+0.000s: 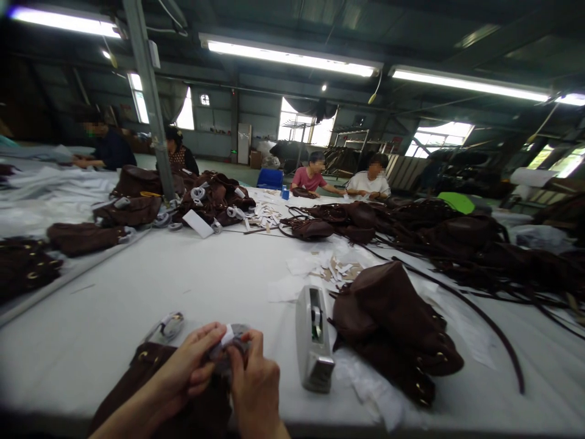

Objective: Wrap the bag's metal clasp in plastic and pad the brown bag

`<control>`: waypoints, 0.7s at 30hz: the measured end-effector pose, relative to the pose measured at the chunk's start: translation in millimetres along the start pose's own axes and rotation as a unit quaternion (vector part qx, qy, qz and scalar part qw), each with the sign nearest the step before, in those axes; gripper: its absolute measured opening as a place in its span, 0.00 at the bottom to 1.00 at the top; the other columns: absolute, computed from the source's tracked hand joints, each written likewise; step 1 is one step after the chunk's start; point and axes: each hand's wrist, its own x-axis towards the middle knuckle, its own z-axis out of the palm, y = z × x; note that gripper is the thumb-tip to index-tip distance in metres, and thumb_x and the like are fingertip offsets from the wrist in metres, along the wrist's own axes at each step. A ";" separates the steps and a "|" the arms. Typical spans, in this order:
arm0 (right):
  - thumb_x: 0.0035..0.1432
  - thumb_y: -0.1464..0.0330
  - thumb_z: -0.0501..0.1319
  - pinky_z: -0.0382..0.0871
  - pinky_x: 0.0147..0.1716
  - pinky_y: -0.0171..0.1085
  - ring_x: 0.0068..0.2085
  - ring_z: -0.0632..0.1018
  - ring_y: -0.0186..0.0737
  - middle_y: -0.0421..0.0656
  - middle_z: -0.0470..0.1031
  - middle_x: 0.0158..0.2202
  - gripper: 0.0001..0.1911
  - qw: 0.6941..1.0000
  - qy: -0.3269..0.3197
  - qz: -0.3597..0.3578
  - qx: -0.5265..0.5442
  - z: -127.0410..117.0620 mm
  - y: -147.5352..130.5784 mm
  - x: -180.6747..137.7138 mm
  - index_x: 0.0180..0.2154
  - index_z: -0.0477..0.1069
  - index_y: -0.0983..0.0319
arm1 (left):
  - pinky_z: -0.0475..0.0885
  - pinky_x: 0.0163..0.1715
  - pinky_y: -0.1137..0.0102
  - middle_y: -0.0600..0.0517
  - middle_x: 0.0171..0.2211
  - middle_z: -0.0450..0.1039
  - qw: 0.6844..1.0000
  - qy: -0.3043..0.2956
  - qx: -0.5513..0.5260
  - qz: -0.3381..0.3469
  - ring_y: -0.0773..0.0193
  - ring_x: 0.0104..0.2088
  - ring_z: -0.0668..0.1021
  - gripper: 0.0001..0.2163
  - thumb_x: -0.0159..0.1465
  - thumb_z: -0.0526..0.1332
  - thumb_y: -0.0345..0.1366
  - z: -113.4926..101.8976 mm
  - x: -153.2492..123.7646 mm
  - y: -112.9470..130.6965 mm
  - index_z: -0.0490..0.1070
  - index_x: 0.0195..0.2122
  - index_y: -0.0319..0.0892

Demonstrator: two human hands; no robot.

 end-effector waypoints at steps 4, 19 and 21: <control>0.63 0.67 0.53 0.54 0.22 0.34 0.21 0.72 0.34 0.39 0.73 0.21 0.08 0.949 -0.027 -0.241 -0.201 -18.7 0.6 16.6 0.35 0.69 0.61 | 0.45 0.06 0.83 0.61 0.20 0.63 1.000 0.008 0.000 -0.017 0.82 0.08 0.53 0.19 0.53 0.63 0.51 -0.5 3.0 0.5 0.58 0.31 0.44; 0.63 0.74 0.49 0.62 0.36 0.41 0.33 0.70 0.39 0.45 0.69 0.33 0.18 0.842 -0.093 -0.420 -0.324 -23.3 -18.8 54.1 0.54 0.59 0.63 | 0.44 0.09 0.83 0.65 0.16 0.55 0.996 0.063 0.052 -0.033 0.78 0.10 0.53 0.13 0.59 0.53 0.48 10.7 9.4 10.1 0.52 0.41 0.51; 0.62 0.75 0.49 0.60 0.33 0.39 0.32 0.69 0.39 0.44 0.69 0.33 0.19 0.843 -0.085 -0.412 -0.336 -21.8 -20.0 55.8 0.54 0.59 0.62 | 0.45 0.09 0.83 0.65 0.16 0.53 0.995 0.058 0.066 -0.034 0.77 0.10 0.52 0.13 0.61 0.50 0.48 10.3 8.7 13.2 0.52 0.44 0.51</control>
